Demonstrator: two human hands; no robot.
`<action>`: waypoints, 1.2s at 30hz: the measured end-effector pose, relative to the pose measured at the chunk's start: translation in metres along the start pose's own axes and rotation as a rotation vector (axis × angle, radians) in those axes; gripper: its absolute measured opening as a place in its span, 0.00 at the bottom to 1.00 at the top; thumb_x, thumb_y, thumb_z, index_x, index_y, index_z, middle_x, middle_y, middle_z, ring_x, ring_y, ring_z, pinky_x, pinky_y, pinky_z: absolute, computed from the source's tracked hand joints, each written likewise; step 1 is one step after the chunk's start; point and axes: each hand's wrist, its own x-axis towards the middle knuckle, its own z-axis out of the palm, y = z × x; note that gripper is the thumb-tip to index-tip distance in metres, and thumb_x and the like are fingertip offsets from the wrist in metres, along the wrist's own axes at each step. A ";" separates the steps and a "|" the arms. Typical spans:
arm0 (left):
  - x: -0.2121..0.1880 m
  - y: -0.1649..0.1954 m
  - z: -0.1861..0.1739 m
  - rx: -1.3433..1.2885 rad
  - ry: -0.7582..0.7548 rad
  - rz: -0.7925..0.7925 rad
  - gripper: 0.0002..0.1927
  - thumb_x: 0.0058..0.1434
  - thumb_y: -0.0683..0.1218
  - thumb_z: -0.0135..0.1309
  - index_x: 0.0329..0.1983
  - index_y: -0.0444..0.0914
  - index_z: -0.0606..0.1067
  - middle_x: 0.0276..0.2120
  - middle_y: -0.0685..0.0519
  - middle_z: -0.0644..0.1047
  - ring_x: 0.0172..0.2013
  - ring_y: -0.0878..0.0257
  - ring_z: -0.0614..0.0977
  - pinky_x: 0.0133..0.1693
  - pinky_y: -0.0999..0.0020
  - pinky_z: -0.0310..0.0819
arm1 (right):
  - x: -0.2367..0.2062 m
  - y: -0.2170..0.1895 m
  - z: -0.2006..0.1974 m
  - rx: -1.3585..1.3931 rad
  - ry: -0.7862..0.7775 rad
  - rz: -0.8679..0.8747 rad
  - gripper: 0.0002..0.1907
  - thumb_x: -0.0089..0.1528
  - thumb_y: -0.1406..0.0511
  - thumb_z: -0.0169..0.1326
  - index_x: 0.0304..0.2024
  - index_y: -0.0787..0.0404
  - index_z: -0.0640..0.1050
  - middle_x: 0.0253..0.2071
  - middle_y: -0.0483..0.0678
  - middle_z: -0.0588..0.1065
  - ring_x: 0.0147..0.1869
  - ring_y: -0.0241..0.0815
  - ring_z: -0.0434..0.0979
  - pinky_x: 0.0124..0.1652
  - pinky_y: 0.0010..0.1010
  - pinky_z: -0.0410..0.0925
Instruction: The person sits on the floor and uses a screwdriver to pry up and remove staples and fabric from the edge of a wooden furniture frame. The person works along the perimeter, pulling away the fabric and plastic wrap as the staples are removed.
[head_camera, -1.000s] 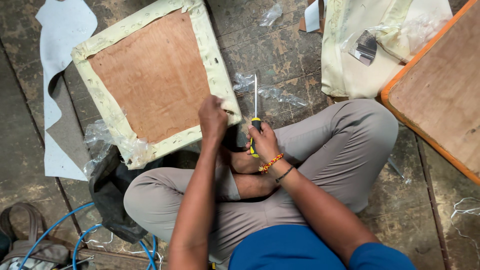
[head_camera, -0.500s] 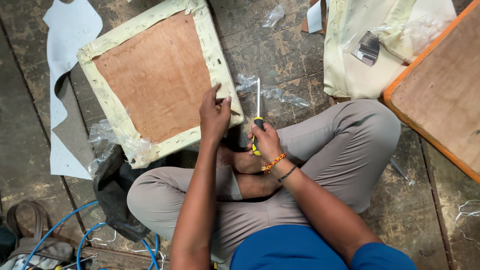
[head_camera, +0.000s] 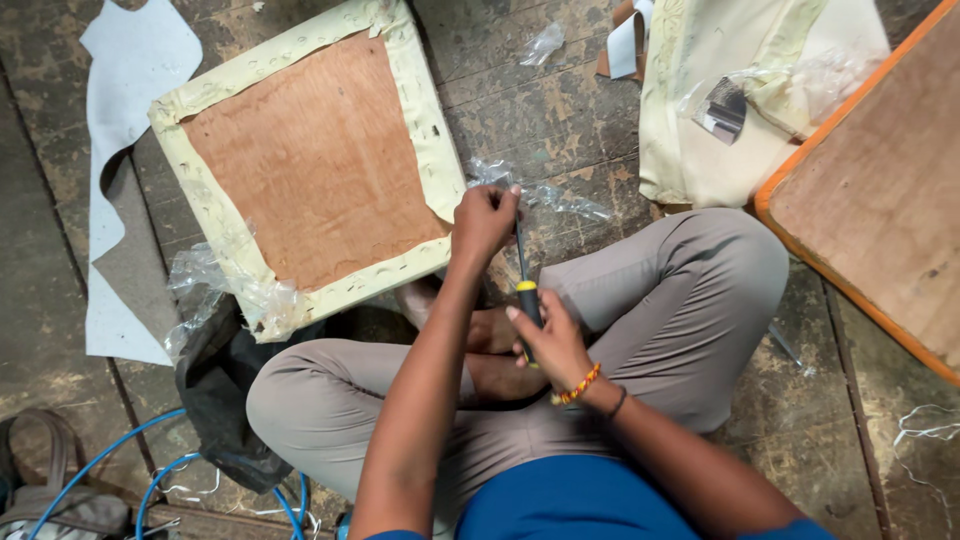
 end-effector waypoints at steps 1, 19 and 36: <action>0.005 0.003 0.006 0.024 0.028 -0.002 0.21 0.63 0.56 0.54 0.31 0.33 0.81 0.21 0.48 0.82 0.21 0.60 0.84 0.29 0.64 0.79 | -0.007 -0.002 -0.001 -0.041 0.013 0.001 0.17 0.63 0.64 0.57 0.52 0.58 0.67 0.31 0.42 0.72 0.24 0.33 0.73 0.20 0.28 0.70; -0.032 -0.161 -0.323 0.479 0.809 0.310 0.12 0.70 0.47 0.63 0.41 0.32 0.78 0.36 0.44 0.79 0.37 0.50 0.82 0.40 0.57 0.76 | 0.077 -0.002 0.011 0.056 0.089 -0.354 0.14 0.61 0.72 0.59 0.46 0.60 0.69 0.40 0.42 0.75 0.35 0.30 0.75 0.34 0.22 0.71; -0.087 -0.205 -0.279 -0.320 0.134 -0.498 0.21 0.67 0.55 0.55 0.44 0.30 0.76 0.33 0.48 0.79 0.28 0.60 0.79 0.30 0.63 0.76 | 0.185 -0.060 0.006 -0.008 0.336 -0.554 0.19 0.61 0.69 0.67 0.48 0.62 0.70 0.41 0.45 0.75 0.36 0.37 0.79 0.33 0.30 0.77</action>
